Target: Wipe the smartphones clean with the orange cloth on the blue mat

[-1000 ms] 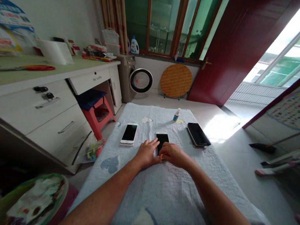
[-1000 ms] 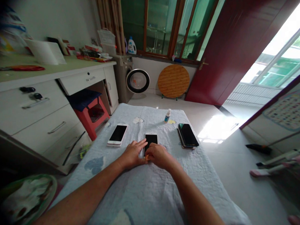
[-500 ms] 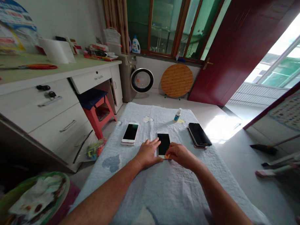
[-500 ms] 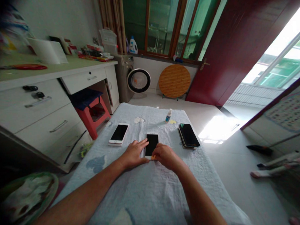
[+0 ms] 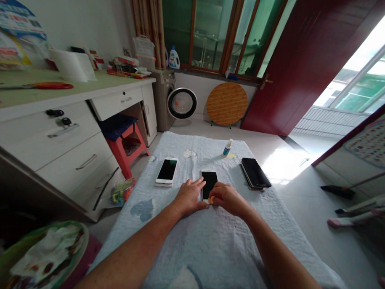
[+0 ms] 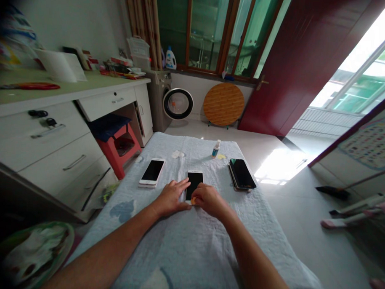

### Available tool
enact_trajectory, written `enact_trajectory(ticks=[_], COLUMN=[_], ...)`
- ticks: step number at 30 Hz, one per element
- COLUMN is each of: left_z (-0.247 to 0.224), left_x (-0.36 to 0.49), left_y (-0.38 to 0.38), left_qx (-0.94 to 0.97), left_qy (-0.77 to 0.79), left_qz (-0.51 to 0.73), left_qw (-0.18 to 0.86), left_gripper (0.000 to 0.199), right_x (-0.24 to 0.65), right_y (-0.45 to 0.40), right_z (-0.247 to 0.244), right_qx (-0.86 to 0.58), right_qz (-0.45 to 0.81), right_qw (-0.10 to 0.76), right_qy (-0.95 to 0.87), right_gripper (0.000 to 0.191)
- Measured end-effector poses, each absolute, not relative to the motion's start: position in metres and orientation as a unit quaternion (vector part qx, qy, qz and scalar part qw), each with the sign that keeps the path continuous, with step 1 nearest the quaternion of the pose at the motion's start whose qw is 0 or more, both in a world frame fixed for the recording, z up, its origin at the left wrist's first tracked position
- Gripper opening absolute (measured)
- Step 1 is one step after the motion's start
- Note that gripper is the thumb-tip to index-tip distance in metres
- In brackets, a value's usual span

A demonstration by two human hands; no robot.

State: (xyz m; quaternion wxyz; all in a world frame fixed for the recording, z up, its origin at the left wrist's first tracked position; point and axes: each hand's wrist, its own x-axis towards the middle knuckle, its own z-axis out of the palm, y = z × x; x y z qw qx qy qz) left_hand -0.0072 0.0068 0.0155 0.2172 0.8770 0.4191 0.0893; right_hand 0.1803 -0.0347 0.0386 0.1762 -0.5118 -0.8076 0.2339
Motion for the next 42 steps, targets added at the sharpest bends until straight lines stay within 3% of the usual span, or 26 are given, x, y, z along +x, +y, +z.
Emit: enact_trajectory(ticks=[5,23,42], left_z=[0.008,0.011,0.017], left_x=[-0.006,-0.007,-0.008], left_y=[0.008,0.007,0.006], left_qx=[0.879,0.882,0.877], left_qy=[0.414,0.413,0.415], left_qz=[0.112,0.094,0.100], left_qw=[0.209,0.207,0.222], left_gripper=[0.078,0.080,0.084], right_x=[0.156,0.207,0.193], right_y=[-0.031,-0.056,0.013], right_z=[0.029,0.050,0.024], right_qx=[-0.513,-0.559,-0.629], right_qz=[0.209,0.248,0.128], right_qw=[0.203,0.132,0.208], right_qy=[-0.808,-0.780,-0.738], right_gripper=[0.018,0.021,0.023])
